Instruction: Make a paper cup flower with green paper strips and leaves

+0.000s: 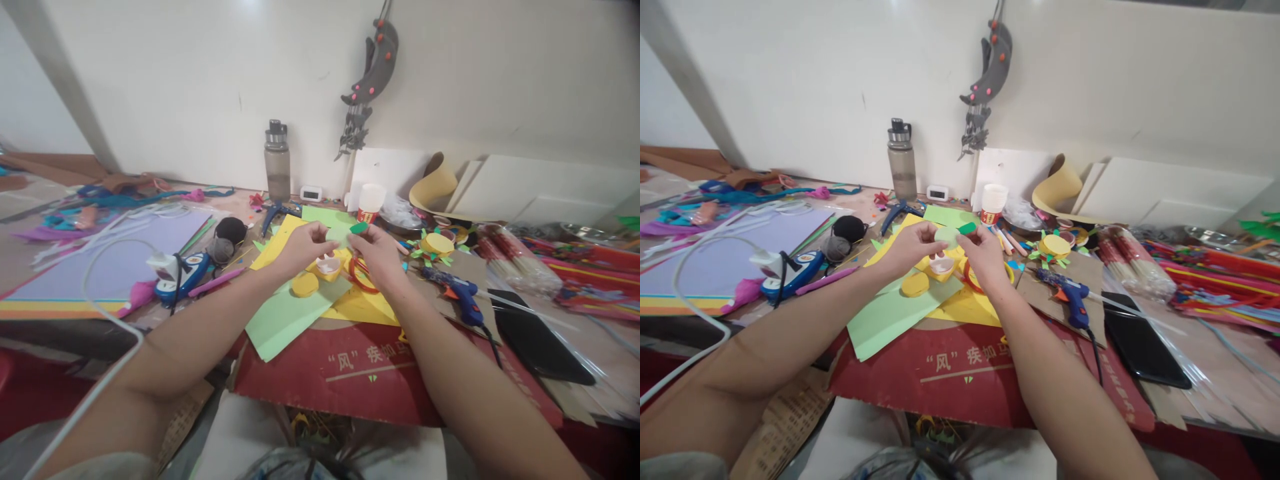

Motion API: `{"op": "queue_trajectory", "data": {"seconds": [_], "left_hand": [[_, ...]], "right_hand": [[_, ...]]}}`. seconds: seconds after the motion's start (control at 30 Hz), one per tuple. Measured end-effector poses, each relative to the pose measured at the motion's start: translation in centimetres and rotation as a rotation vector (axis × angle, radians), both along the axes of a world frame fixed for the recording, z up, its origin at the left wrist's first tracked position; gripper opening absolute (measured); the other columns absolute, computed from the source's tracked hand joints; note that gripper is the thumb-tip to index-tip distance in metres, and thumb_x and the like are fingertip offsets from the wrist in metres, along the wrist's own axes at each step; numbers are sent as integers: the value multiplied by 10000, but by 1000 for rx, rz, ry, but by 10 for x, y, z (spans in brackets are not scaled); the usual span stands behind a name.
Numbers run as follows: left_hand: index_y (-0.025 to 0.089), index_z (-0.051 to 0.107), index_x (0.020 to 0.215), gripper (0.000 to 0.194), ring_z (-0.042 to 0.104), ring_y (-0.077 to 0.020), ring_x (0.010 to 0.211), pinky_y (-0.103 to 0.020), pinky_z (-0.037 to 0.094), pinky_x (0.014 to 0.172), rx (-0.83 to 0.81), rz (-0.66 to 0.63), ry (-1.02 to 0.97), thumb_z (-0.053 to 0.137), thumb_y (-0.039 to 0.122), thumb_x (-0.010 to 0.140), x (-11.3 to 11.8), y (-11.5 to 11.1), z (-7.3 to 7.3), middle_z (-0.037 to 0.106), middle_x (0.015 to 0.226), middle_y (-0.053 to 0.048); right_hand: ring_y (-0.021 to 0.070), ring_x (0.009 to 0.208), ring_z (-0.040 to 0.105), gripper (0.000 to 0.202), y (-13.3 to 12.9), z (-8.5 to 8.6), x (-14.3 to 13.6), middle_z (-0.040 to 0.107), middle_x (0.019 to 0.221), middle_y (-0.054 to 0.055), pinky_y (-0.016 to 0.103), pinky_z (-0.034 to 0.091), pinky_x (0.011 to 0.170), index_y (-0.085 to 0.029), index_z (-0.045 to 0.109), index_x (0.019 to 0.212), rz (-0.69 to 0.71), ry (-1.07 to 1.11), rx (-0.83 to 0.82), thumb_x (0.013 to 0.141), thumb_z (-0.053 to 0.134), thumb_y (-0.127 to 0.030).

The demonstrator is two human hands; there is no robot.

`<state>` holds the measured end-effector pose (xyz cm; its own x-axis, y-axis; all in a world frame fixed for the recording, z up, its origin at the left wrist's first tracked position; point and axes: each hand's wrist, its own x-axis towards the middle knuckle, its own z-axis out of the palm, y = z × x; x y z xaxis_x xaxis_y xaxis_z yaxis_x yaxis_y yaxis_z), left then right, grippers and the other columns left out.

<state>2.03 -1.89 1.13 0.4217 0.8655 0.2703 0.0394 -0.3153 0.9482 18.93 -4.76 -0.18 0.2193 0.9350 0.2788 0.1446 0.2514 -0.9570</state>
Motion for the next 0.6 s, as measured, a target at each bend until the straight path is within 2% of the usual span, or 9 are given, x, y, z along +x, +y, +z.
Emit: {"op": "queue_trajectory", "data": {"seconds": [0.1, 0.2, 0.33, 0.4, 0.47, 0.6], "left_hand": [[167, 520, 751, 324, 591, -98, 587, -239, 449, 596, -20, -35, 51, 772, 366, 710, -2, 2, 1, 636, 647, 5], [157, 601, 844, 364, 627, -134, 724, -268, 474, 676, 36, -93, 168, 757, 459, 713, -8, 11, 2, 681, 815, -34], [178, 639, 1101, 638, 624, -244, 1042, -331, 480, 863, 187, -76, 568, 813, 514, 587, -19, 24, -1, 659, 1175, -104], [179, 646, 1117, 742, 590, -295, 1104, -363, 459, 913, 285, -83, 745, 852, 508, 484, -21, 27, -3, 650, 1172, -122], [181, 659, 1072, 710, 579, -312, 1099, -367, 450, 905, 359, -110, 833, 848, 508, 471, -20, 27, -4, 652, 1121, -120], [189, 646, 884, 452, 599, -276, 953, -326, 443, 784, 400, -142, 881, 799, 471, 566, -14, 22, -2, 650, 981, -87]], "right_hand": [[105, 557, 441, 172, -2, 1, -1, 515, 620, -55, 260, 369, 556, -216, 584, 762, -23, 1, 37, 689, 651, -357], [102, 565, 452, 148, -1, 0, 1, 533, 635, -54, 253, 372, 555, -213, 594, 758, -16, 18, 21, 684, 643, -331], [106, 593, 489, 126, 0, 0, 4, 548, 648, -54, 248, 399, 569, -216, 592, 753, -31, 52, 8, 665, 635, -295], [112, 595, 501, 104, 0, 1, 4, 545, 627, -56, 250, 412, 577, -219, 588, 741, -32, 32, 0, 658, 624, -270], [121, 605, 520, 118, 1, 1, 5, 560, 621, -53, 256, 422, 585, -218, 595, 747, -27, 19, -26, 640, 628, -253], [126, 617, 539, 184, 4, -3, 6, 617, 659, -37, 258, 419, 586, -207, 619, 768, -13, 13, -79, 603, 674, -268]]}}
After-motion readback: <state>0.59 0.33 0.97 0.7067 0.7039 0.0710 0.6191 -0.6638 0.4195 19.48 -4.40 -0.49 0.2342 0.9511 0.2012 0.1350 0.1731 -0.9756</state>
